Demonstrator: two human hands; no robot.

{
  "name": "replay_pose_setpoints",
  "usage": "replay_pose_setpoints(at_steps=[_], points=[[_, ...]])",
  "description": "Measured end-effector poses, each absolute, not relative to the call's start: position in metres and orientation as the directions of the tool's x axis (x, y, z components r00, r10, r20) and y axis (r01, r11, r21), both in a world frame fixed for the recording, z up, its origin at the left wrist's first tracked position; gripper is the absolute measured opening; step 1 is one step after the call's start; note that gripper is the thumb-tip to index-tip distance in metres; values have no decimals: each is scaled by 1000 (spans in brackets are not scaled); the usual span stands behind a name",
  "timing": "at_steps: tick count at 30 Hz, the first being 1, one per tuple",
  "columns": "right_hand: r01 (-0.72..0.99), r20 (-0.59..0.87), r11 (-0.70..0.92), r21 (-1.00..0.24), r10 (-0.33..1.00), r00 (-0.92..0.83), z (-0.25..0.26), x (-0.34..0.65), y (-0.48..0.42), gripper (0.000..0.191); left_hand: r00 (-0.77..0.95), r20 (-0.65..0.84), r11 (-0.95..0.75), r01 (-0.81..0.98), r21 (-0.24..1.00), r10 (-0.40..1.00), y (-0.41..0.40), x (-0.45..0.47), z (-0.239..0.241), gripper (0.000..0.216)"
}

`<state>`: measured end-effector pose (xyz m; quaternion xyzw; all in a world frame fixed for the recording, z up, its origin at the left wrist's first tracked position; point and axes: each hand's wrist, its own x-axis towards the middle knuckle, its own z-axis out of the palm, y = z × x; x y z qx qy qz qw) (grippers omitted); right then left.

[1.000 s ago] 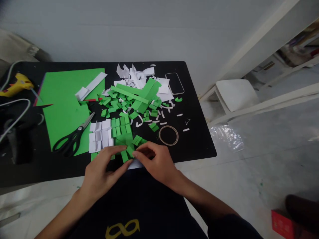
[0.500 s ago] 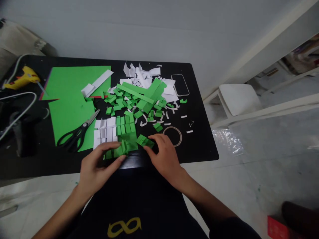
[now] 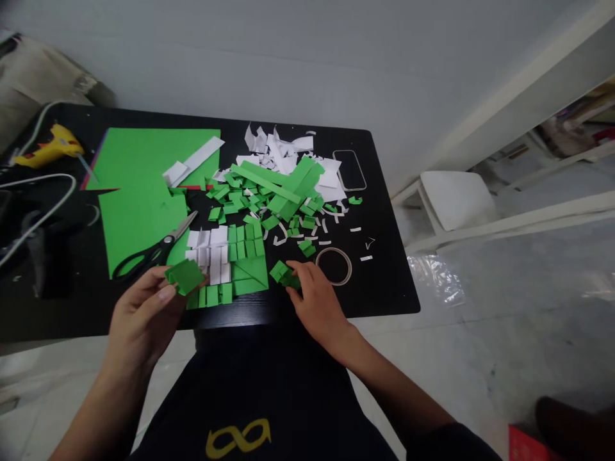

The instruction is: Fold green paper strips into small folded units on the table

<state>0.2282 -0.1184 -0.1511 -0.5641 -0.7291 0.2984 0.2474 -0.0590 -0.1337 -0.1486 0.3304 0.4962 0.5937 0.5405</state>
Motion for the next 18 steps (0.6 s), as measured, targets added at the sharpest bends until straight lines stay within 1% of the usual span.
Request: replay_pose_setpoints(at_steps=[4,7,9,11,13,15,17,18], points=[[554,-21,85,-828,983,-182,-151,232,-116,48,-205,-164,78,-372,925,965,-133,-59,-151,32],[442,-107,-23,-897,980,-166,-146,235,-108,35,-215,-170,73,-396,915,962,-132,-58,-152,34],[370,-191,-101,-924,958,-216,-141,236,-101,24,-218,-171,69,-408,910,961,-131,-57,-151,33],[295,-259,-176,-939,927,-273,-136,233,-94,18,-215,-166,62,-421,905,963,-130,-57,-150,30],[204,-288,-235,-950,912,-293,-134,227,-90,33,-208,-158,55,-431,901,965,-130,-57,-149,28],[139,-319,-290,-947,906,-278,-135,219,-88,55,-207,-153,50,-432,900,966,-131,-57,-149,27],[115,-330,-311,-943,911,-246,-138,212,-88,71,-210,-150,46,-429,902,966,-132,-59,-152,27],[109,-332,-315,-943,912,-242,-139,208,-87,76,-210,-149,47,-424,905,966,-133,-59,-153,27]])
